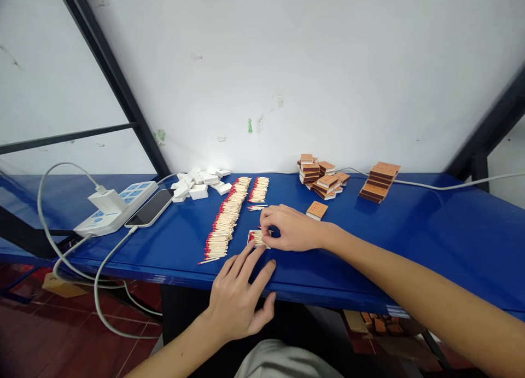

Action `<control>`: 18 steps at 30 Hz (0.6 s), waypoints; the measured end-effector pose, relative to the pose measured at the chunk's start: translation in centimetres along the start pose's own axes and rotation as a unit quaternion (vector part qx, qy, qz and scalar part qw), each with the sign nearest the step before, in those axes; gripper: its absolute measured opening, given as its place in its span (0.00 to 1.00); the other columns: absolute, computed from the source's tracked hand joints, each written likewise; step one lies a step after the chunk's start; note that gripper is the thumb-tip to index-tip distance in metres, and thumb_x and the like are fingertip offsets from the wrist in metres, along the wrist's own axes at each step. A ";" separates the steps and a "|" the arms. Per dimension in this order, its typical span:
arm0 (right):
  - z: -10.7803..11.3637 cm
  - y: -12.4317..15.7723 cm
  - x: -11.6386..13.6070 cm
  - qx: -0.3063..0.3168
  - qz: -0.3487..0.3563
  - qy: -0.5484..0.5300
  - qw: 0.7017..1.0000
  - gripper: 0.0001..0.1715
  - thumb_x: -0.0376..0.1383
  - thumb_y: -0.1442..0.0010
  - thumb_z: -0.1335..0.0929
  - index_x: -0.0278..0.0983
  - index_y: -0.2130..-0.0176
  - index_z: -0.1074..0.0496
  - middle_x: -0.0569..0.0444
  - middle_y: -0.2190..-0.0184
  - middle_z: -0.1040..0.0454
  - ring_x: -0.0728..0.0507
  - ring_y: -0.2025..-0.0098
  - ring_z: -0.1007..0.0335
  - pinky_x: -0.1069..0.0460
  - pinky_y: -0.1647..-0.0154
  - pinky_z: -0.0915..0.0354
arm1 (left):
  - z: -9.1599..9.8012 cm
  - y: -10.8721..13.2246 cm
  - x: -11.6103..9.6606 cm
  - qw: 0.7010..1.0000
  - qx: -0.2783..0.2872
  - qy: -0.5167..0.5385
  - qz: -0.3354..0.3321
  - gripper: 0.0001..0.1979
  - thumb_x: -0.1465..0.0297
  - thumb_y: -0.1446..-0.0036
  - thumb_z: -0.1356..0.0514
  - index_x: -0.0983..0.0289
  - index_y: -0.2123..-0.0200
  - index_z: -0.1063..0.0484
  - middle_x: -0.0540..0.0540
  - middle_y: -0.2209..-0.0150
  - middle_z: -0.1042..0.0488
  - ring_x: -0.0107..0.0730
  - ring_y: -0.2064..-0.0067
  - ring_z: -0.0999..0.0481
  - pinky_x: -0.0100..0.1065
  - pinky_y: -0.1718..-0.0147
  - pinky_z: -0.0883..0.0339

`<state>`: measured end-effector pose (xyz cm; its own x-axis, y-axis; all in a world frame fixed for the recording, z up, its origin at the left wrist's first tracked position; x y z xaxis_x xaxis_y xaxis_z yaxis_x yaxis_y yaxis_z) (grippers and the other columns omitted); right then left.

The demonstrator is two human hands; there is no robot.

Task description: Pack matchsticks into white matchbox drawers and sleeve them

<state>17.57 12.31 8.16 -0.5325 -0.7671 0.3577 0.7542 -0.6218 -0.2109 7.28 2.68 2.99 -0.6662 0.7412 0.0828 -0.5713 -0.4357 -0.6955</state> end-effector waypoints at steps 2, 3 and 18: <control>0.0 0.0 0.0 -0.001 -0.001 -0.005 1.000 0.08 0.35 0.39 0.32 0.37 0.70 0.27 0.52 0.63 0.27 0.45 0.62 0.31 0.49 0.56 0.39 | 0.0 0.0 0.0 1.000 0.000 -0.002 0.000 0.23 0.63 0.44 0.43 0.64 0.46 0.28 0.67 0.41 0.31 0.56 0.39 0.32 0.47 0.51 0.32; 0.0 0.0 0.1 -0.004 -0.001 -0.007 1.000 0.08 0.35 0.38 0.33 0.36 0.70 0.27 0.52 0.64 0.27 0.45 0.62 0.32 0.49 0.57 0.39 | -0.1 0.0 0.0 1.000 0.001 -0.002 -0.001 0.24 0.63 0.44 0.43 0.65 0.46 0.28 0.67 0.41 0.31 0.56 0.39 0.32 0.46 0.51 0.32; 0.4 0.0 -0.6 -0.062 -0.006 0.039 0.997 0.10 0.36 0.35 0.36 0.36 0.69 0.31 0.53 0.67 0.29 0.46 0.65 0.35 0.50 0.61 0.42 | 0.0 0.1 -0.1 1.000 0.004 -0.003 -0.003 0.23 0.63 0.43 0.44 0.65 0.46 0.28 0.67 0.41 0.30 0.55 0.40 0.32 0.47 0.51 0.31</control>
<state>18.04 12.85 8.35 -0.5730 -0.7666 0.2898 0.6970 -0.6418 -0.3197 7.32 2.61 2.92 -0.6652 0.7410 0.0913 -0.5790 -0.4348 -0.6897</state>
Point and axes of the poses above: each hand's wrist, its own y-axis away from the middle knuckle, its own z-axis out of the back of the hand, x = y × z, the point moved 7 cm from there along -y, towards the middle knuckle
